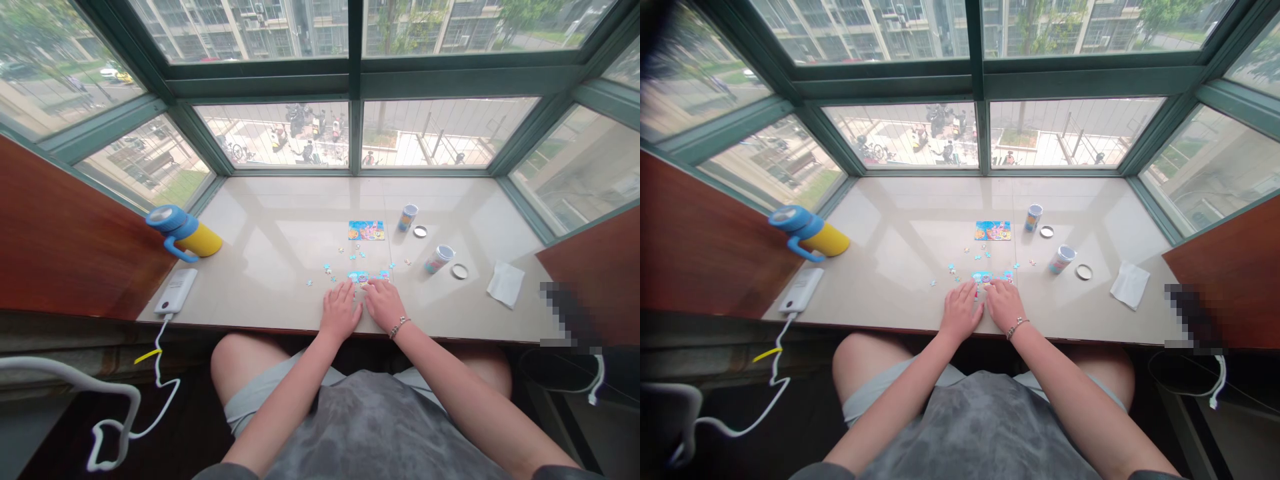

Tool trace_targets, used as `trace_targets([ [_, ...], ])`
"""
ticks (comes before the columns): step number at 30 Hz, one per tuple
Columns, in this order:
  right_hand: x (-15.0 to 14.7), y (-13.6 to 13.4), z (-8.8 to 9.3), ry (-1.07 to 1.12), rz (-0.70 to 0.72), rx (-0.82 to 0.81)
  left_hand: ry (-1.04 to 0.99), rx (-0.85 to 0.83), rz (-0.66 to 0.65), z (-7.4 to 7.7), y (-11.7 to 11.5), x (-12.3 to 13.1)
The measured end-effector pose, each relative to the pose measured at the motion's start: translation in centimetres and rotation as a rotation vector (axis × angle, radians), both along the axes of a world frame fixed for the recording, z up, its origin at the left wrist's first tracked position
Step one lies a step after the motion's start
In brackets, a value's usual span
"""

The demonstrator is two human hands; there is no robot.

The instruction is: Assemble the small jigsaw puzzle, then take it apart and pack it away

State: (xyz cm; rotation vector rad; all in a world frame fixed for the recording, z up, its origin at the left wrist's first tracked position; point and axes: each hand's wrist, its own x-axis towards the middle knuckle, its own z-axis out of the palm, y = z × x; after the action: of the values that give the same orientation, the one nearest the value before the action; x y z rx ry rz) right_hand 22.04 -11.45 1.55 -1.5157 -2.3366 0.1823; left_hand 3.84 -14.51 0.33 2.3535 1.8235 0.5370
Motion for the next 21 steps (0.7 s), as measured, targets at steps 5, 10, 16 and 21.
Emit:
trace_targets([
  [5,1.6,-0.6,-0.7,0.013,-0.047,0.048,0.088,-0.056,-0.033,0.2,0.2,0.1],
  [10,2.9,-1.5,-1.7,0.021,-0.062,0.056,0.099,-0.091,-0.028,0.0,0.5,0.3],
  [16,3.1,-2.2,-2.9,0.038,-0.06,0.068,0.09,-0.09,-0.025,-0.2,0.5,0.3],
  [21,3.1,-2.4,-3.1,0.047,-0.07,0.067,0.082,-0.077,-0.02,-0.3,0.5,0.3],
])
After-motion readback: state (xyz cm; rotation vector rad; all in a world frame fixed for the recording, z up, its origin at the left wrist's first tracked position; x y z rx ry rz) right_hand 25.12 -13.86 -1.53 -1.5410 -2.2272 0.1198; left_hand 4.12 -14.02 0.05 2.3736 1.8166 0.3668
